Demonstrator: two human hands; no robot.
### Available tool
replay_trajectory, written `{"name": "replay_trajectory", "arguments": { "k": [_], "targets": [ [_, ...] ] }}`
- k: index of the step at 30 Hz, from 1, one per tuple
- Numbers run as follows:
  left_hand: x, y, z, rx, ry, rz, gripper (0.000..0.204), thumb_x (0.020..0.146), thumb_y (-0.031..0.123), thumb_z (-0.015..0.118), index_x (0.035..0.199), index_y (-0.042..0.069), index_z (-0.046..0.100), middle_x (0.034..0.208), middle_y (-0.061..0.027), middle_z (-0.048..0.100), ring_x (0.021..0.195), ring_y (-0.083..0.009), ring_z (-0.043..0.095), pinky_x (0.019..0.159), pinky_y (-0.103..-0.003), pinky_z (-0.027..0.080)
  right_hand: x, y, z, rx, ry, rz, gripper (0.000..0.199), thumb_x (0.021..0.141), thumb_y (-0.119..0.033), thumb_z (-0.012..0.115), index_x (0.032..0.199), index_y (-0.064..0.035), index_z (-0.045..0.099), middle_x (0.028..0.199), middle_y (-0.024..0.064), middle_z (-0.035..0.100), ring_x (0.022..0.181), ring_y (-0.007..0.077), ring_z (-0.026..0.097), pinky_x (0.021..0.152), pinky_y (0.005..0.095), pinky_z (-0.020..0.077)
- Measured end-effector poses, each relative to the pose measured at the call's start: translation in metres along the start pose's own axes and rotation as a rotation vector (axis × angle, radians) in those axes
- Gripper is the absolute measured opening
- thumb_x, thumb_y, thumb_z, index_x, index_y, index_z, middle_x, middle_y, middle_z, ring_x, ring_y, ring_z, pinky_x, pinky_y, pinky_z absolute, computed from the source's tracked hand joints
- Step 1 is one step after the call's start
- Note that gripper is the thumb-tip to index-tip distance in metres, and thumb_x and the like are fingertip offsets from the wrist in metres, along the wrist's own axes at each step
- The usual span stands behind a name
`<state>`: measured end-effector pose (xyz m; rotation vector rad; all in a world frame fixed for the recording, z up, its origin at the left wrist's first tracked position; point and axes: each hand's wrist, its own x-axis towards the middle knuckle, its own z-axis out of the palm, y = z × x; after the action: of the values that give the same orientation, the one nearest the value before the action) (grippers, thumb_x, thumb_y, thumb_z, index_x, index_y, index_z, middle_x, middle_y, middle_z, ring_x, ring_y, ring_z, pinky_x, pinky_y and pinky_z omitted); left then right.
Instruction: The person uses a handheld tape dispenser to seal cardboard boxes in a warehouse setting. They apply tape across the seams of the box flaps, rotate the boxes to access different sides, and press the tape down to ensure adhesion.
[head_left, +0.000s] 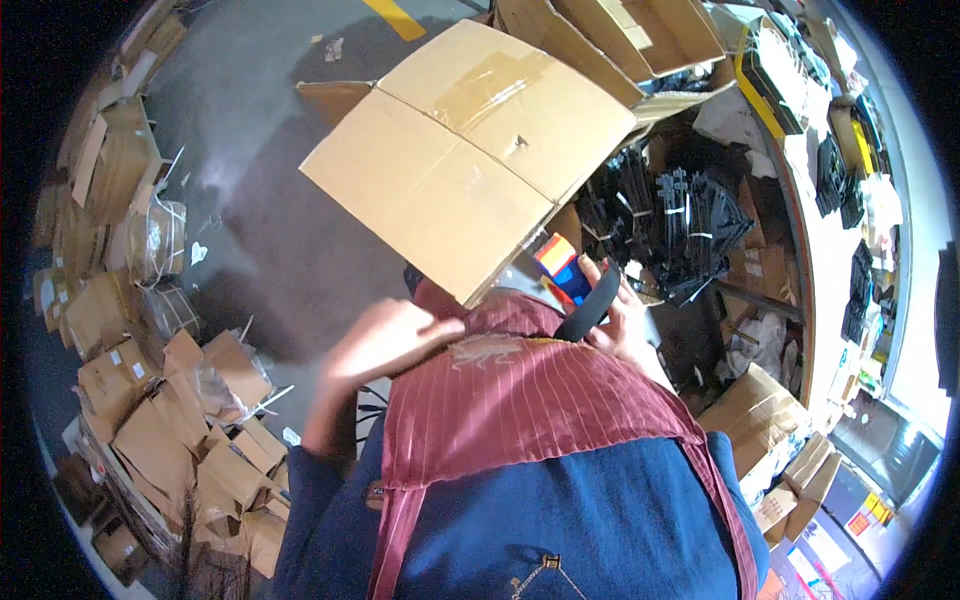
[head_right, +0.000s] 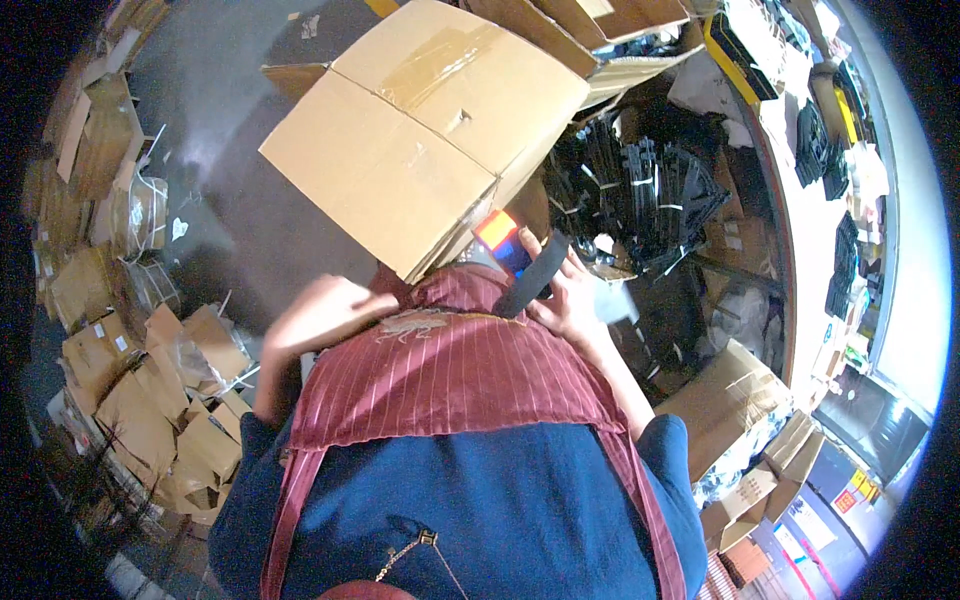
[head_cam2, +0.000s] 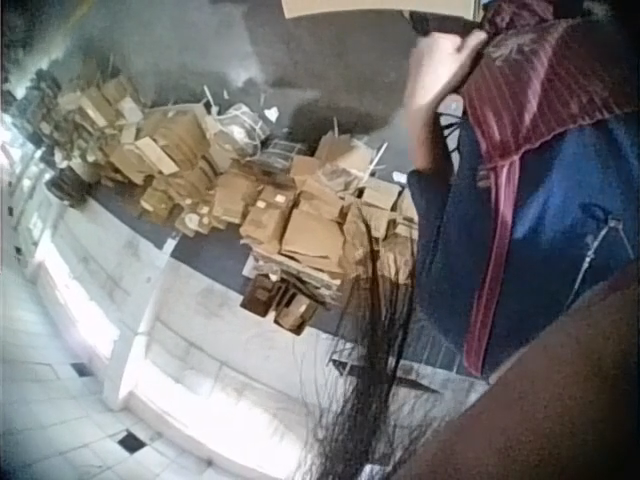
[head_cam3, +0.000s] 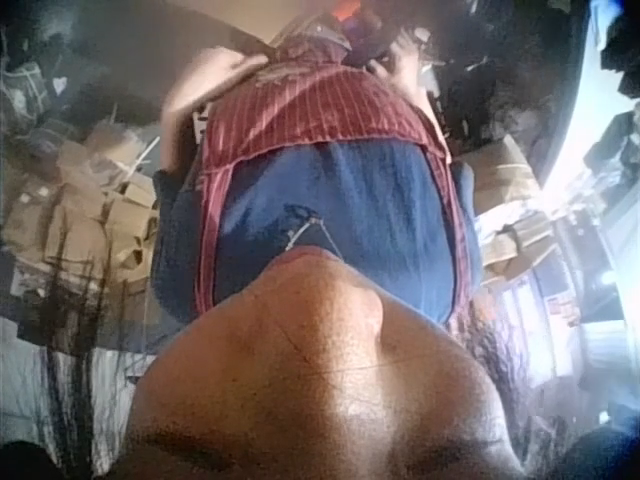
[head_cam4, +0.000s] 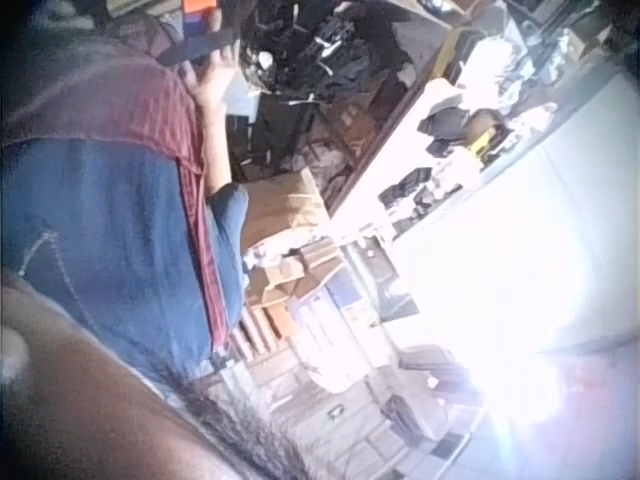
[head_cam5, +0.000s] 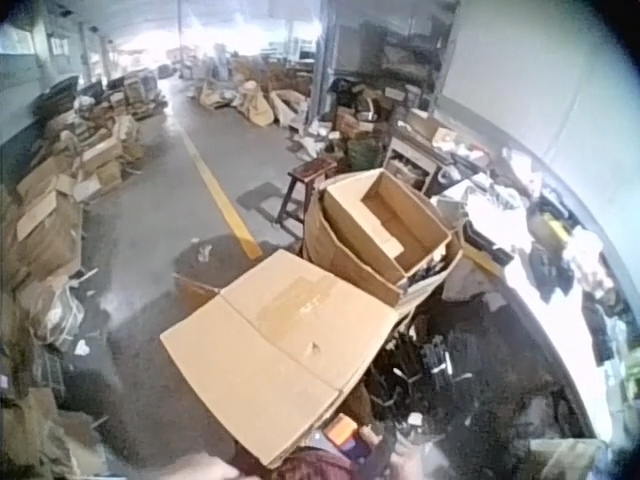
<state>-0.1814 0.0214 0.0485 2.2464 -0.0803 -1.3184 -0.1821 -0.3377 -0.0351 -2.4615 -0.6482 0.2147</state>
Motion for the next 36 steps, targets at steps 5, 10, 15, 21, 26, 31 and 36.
{"name": "replay_trajectory", "arguments": {
  "k": [5,10,15,21,26,31,36],
  "targets": [
    [0.029,0.034,-0.007,-0.021,0.8,0.389,0.056,0.086,0.035,0.075,0.13,0.004,0.059,0.119,-0.0158,0.065,0.117,-0.0254,0.06,0.099,-0.046,0.045,-0.002,0.003,-0.003,0.044,-0.061,0.067,0.083,0.079,-0.034,0.078,0.153,-0.0199,0.043,0.145,0.0111,0.055,0.131,0.0363,0.054,0.108,0.0455,0.0463],
    [0.122,0.053,0.02,0.453,0.83,0.595,0.079,0.081,0.026,0.07,0.15,0.004,0.038,0.156,-0.0228,0.031,0.149,-0.0394,0.022,0.119,-0.066,0.008,-0.004,0.0,-0.007,0.053,-0.081,0.136,0.082,0.079,-0.037,0.077,0.153,-0.0242,0.043,0.135,0.0187,0.059,0.125,0.0377,0.057,0.105,0.047,0.0474],
    [0.143,0.051,0.029,0.382,0.891,0.505,0.081,0.081,0.021,0.068,0.152,0.004,0.033,0.158,-0.0188,0.029,0.151,-0.0381,0.018,0.119,-0.065,0.005,-0.017,0.004,-0.005,0.0,0.002,0.082,0.078,0.079,-0.04,0.077,0.149,-0.0253,0.049,0.131,0.0191,0.061,0.119,0.0376,0.061,0.101,0.0462,0.0494],
    [0.139,0.054,0.033,0.355,0.923,0.47,0.089,0.072,0.015,0.067,0.154,0.008,0.033,0.159,-0.0155,0.027,0.15,-0.038,0.018,0.118,-0.068,0.003,-0.011,-0.004,-0.018,-0.066,0.042,0.002,0.073,0.077,-0.041,0.078,0.145,-0.0297,0.054,0.126,0.019,0.064,0.117,0.0367,0.062,0.1,0.0469,0.0504],
    [0.139,0.053,0.035,0.344,0.941,0.425,0.09,0.071,0.014,0.067,0.154,0.011,0.033,0.159,-0.0139,0.027,0.15,-0.0393,0.018,0.118,-0.068,0.005,-0.003,-0.01,-0.032,-0.062,0.04,-0.11,0.071,0.077,-0.042,0.078,0.143,-0.0262,0.057,0.126,0.0187,0.063,0.116,0.0367,0.063,0.098,0.0469,0.0518],
    [0.136,0.051,0.034,0.247,0.974,0.478,0.079,0.079,0.018,0.068,0.151,0.009,0.037,0.157,-0.0137,0.032,0.147,-0.0406,0.022,0.117,-0.069,0.008,0.009,-0.027,-0.038,-0.047,0.12,-0.074,0.068,0.077,-0.039,0.08,0.14,-0.024,0.061,0.114,0.02,0.067,0.105,0.0351,0.068,0.091,0.0435,0.0568],
    [0.138,0.051,0.036,0.245,0.951,0.45,0.077,0.08,0.018,0.07,0.15,0.008,0.039,0.156,-0.0124,0.033,0.147,-0.0392,0.024,0.117,-0.068,0.01,0.005,-0.02,-0.032,-0.1,0.073,-0.045,0.065,0.078,-0.039,0.079,0.14,-0.0248,0.061,0.111,0.0195,0.067,0.099,0.0361,0.07,0.087,0.0443,0.058]
  ]
}}
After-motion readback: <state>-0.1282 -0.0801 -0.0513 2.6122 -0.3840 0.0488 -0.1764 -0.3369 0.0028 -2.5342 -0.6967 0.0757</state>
